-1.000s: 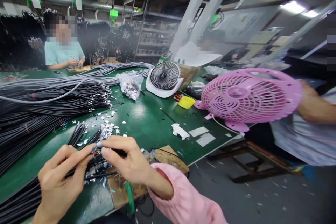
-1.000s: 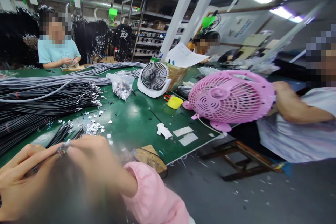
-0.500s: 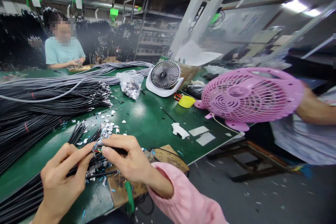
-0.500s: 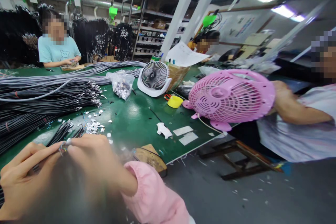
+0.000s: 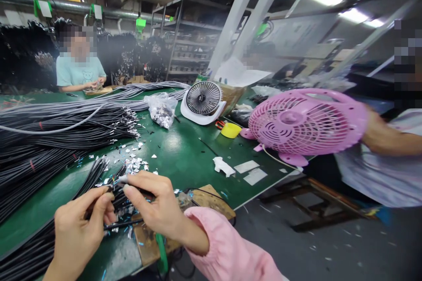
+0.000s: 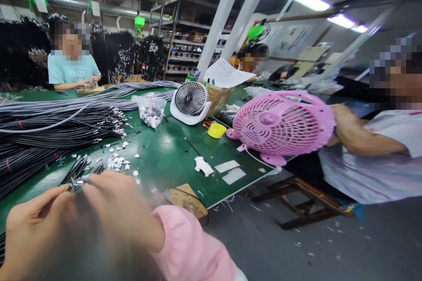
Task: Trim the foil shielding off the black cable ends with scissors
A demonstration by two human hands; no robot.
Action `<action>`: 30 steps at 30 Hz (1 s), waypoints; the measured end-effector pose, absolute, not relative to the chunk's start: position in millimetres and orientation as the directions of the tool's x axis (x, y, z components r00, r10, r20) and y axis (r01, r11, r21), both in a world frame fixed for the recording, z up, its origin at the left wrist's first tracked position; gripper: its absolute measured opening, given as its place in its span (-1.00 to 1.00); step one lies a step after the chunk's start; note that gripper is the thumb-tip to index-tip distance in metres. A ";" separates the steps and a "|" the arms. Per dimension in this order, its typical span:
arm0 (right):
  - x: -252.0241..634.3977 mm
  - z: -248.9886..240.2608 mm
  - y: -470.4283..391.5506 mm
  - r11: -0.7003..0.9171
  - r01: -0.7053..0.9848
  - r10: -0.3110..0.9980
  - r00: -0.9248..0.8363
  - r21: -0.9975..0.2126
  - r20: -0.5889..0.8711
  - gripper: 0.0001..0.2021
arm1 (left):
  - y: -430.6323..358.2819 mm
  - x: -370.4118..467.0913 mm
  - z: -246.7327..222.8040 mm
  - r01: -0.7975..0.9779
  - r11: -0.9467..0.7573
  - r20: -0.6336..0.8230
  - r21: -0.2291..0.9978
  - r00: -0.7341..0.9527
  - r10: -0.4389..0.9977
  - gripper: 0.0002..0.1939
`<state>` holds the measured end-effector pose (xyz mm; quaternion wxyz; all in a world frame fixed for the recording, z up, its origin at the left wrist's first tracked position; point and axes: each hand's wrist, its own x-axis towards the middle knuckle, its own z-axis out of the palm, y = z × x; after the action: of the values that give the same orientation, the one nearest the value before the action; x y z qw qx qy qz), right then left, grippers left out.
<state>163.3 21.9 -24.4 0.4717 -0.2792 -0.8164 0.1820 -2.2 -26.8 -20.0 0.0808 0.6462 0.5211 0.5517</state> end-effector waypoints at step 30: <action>167.2 -17.8 28.0 0.697 -0.005 0.657 -0.395 -0.717 0.642 -0.88 | -23.9 -6.2 -7.6 0.602 -0.412 0.506 0.683 0.016 0.862 -0.69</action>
<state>167.2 28.0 -17.8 0.5075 -0.2120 -0.7688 0.3262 -6.2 -23.9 -7.6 0.1392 0.6989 0.5239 0.4666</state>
